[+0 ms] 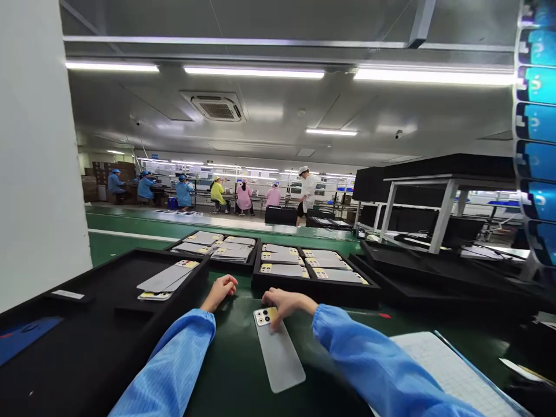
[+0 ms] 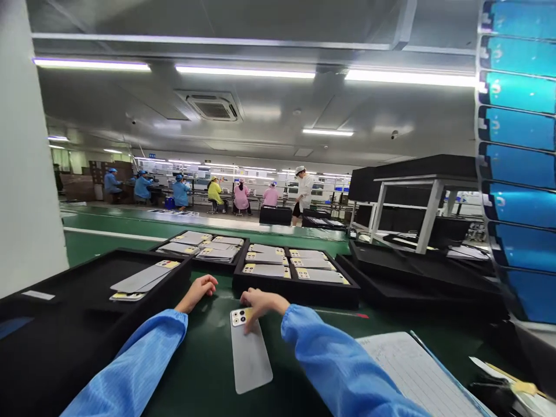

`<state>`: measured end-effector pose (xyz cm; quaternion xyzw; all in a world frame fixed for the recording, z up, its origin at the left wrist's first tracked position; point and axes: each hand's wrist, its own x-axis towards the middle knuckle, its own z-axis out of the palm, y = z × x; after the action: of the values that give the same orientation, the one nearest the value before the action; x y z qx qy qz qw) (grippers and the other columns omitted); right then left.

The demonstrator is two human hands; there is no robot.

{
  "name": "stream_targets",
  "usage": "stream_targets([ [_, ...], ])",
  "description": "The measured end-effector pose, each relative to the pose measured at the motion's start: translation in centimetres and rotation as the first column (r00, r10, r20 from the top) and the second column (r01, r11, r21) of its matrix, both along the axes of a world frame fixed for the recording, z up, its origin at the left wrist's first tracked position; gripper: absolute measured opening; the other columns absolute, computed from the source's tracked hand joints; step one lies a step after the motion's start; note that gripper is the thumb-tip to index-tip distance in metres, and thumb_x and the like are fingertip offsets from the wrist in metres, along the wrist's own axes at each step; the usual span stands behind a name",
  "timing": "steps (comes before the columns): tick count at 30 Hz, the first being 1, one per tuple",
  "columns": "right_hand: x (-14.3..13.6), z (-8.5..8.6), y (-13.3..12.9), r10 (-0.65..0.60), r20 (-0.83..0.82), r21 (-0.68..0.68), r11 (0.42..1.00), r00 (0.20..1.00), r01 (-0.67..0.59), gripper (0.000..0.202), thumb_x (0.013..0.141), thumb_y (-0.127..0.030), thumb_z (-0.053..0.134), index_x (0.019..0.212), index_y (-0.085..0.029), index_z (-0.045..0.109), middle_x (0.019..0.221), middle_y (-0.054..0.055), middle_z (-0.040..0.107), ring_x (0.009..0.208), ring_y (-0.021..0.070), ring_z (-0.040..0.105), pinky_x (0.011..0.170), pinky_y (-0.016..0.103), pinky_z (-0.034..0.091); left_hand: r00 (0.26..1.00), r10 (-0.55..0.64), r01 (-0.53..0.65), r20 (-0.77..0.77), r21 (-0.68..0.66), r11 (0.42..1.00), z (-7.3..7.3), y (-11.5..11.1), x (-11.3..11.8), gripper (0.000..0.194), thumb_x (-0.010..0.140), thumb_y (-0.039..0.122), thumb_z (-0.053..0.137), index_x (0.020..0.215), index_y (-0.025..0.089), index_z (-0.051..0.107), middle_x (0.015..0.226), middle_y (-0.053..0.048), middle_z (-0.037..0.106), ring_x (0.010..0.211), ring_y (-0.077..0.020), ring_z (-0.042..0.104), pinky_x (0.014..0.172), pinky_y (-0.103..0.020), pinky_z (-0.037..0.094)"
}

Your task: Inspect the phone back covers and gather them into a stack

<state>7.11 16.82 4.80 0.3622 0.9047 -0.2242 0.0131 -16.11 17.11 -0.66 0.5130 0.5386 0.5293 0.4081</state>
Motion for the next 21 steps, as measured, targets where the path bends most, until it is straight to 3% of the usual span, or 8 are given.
stream_targets([
  [4,-0.2,-1.1,0.0,0.029,0.065,0.031,0.999,0.997,-0.031,0.027,0.084,-0.036,0.055,0.1,-0.014,0.055,0.088,0.003,0.056,0.073,0.0145,0.054,0.063,0.029,0.046,1.0,0.0,0.0,0.016,0.017,1.0,-0.1,0.1,0.0,0.019,0.084,0.027,0.054,0.075,0.011,0.056,0.065,0.003,0.055,0.053,-0.0068,0.05,0.053,-0.022,0.045],
  [8,0.3,-1.0,0.4,0.068,0.049,0.066,0.995,0.996,-0.071,0.022,0.078,-0.034,0.063,0.083,-0.014,0.059,0.081,0.001,0.056,0.068,0.0125,0.052,0.059,0.026,0.045,0.988,-0.045,0.041,0.15,0.03,0.999,0.4,-0.8,1.2,0.023,0.085,0.032,0.052,0.075,0.012,0.055,0.066,0.003,0.055,0.055,-0.008,0.051,0.057,-0.024,0.045],
  [11,0.4,-0.2,1.1,0.078,-0.075,0.17,0.983,0.994,-0.064,0.024,0.074,-0.032,0.067,0.086,-0.013,0.06,0.094,0.004,0.056,0.082,0.0161,0.054,0.069,0.031,0.047,0.938,-0.187,0.187,0.292,0.027,0.982,0.8,-2.4,3.9,0.035,0.085,0.046,0.045,0.084,0.013,0.057,0.074,-0.001,0.06,0.067,-0.0119,0.057,0.067,-0.029,0.047],
  [15,0.2,1.3,2.5,0.037,-0.257,0.298,0.954,0.966,0.042,0.024,0.083,-0.03,0.059,0.1,-0.013,0.057,0.109,0.007,0.056,0.096,0.0201,0.055,0.081,0.039,0.047,0.812,-0.417,0.486,0.407,-0.077,0.871,0.4,-4.6,8.0,0.062,0.068,0.067,0.052,0.089,0.009,0.06,0.079,-0.013,0.066,0.082,-0.0273,0.063,0.075,-0.039,0.046],
  [17,0.5,2.1,3.8,0.009,-0.298,0.314,0.945,0.955,0.089,0.023,0.086,-0.03,0.055,0.101,-0.013,0.057,0.105,0.006,0.058,0.092,0.0187,0.058,0.079,0.038,0.049,0.782,-0.45,0.539,0.43,-0.106,0.836,-0.1,-5.1,9.4,0.057,0.062,0.054,0.068,0.095,0.009,0.058,0.08,-0.014,0.067,0.085,-0.0293,0.063,0.078,-0.04,0.045],
  [21,2.8,3.1,7.6,-0.175,-0.317,0.35,0.892,0.932,0.287,0.024,0.088,-0.03,0.051,0.104,-0.013,0.057,0.103,0.006,0.06,0.09,0.0183,0.06,0.078,0.038,0.05,0.75,-0.457,0.57,0.478,-0.118,0.813,-0.6,-5.1,10.2,0.046,0.066,0.035,0.067,0.102,0.01,0.053,0.09,-0.014,0.067,0.09,-0.0273,0.062,0.085,-0.043,0.042],
])
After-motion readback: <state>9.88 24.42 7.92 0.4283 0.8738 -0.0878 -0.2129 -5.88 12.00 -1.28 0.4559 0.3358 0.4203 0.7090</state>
